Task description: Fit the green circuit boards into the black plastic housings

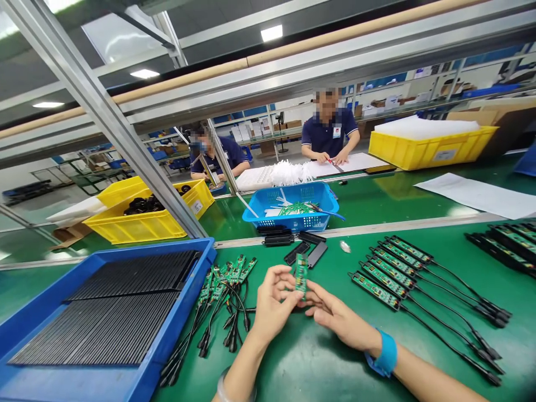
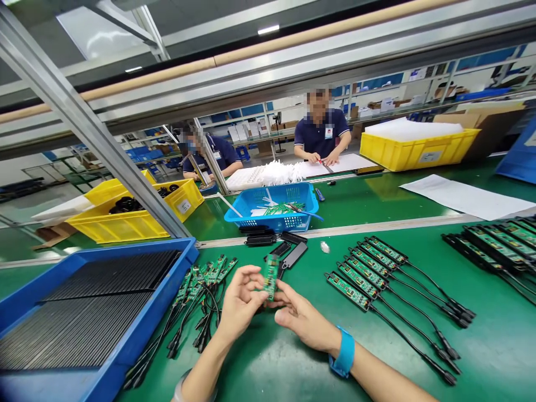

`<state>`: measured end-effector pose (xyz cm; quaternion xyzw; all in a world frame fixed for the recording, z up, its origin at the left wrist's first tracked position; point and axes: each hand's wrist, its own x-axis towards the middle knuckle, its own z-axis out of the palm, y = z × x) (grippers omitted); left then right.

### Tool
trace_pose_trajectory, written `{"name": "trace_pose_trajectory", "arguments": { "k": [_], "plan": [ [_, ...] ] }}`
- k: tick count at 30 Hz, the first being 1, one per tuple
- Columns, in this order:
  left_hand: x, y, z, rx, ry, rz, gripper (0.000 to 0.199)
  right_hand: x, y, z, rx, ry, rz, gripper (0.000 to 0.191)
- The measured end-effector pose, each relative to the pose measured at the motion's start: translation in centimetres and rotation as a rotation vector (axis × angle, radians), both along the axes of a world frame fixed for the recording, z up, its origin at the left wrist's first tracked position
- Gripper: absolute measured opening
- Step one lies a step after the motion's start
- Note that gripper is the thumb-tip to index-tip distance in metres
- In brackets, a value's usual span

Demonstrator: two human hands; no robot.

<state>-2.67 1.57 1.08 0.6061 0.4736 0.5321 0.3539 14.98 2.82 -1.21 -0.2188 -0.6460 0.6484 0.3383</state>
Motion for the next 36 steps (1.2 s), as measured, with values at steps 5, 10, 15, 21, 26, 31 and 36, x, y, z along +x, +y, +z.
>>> {"name": "trace_pose_trajectory", "arguments": {
  "k": [5,10,15,21,26,31,36],
  "plan": [
    [-0.5,0.9,-0.6,0.065,0.614,-0.002,0.026,-0.2,-0.3,0.2,-0.565,0.256,-0.101,0.032],
    [-0.3,1.1,-1.1,-0.063,1.036,0.114,0.030,1.2,0.0,0.6,-0.704,0.271,-0.199,0.035],
    [-0.4,1.1,-1.3,-0.155,1.092,0.271,0.016,2.0,0.0,1.1,-0.646,0.174,-0.172,0.033],
    [-1.4,1.2,-1.1,-0.153,0.814,0.386,0.036,1.7,-0.1,0.8,-0.353,-0.062,-0.145,0.043],
    [0.1,0.8,-0.8,-0.347,-0.114,0.125,0.040,1.3,-0.1,0.4,-0.267,-0.015,-0.285,0.048],
    [1.8,0.3,-1.1,-0.394,-0.481,-0.062,0.040,1.5,0.0,0.2,-0.218,-0.019,-0.373,0.041],
    [2.1,0.0,-0.9,-0.285,-0.485,-0.053,0.051,1.9,0.0,-0.2,-0.034,-0.142,-0.429,0.031]
  ]
}}
